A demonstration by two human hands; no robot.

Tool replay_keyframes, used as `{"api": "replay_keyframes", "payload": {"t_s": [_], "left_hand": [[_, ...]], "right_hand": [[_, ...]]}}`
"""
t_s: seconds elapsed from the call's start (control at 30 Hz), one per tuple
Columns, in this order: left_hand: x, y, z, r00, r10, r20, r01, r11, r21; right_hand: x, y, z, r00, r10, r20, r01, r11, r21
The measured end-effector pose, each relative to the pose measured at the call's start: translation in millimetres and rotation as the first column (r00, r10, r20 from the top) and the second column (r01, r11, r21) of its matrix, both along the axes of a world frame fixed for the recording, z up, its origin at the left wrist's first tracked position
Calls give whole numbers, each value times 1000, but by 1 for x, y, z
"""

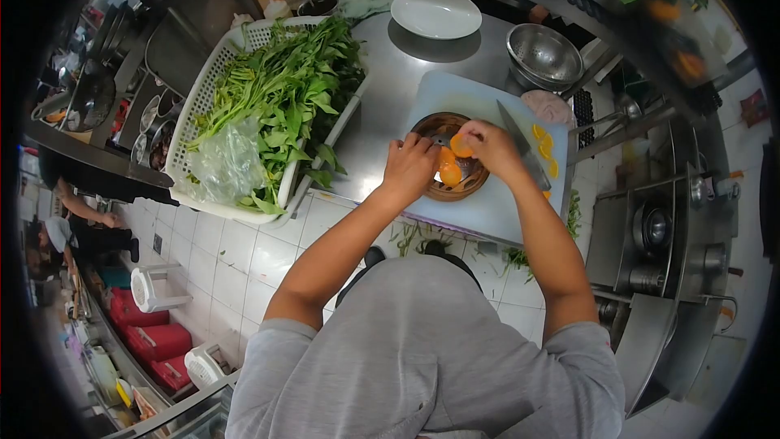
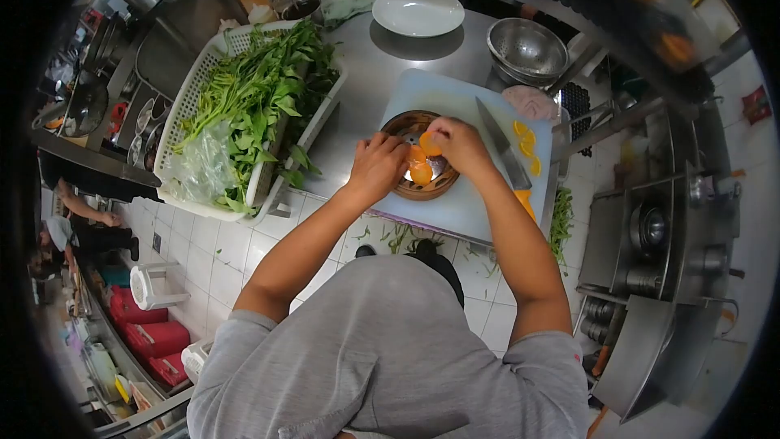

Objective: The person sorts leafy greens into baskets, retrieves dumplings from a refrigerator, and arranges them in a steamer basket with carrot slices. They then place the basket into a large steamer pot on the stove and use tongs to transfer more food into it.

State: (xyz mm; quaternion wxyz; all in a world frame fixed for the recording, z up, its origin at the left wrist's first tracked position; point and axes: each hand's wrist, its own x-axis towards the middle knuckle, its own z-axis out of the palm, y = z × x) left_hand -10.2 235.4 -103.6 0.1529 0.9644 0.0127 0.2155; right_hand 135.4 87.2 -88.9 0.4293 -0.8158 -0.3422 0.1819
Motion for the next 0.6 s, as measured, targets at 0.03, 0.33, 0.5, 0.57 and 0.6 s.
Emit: {"api": "replay_keyframes", "payload": {"t_s": [0.03,0.33,0.5,0.57,0.6], "left_hand": [[3,0,-4,1000,3,-30,-2,999,42],[15,-4,8,957,17,-289,-4,999,44],[23,-4,9,929,28,-368,-48,998,-46],[23,-3,15,913,2,-408,-70,986,-154],[20,-3,17,913,1,-408,-70,986,-153]], "right_hand": [[3,-2,3,991,-38,-125,45,997,57],[-22,-2,34,983,185,14,-149,829,-539],[-40,11,17,917,283,279,-27,744,-667],[-35,9,16,914,325,244,-92,751,-654],[-33,6,18,914,325,244,-92,751,-654]]}}
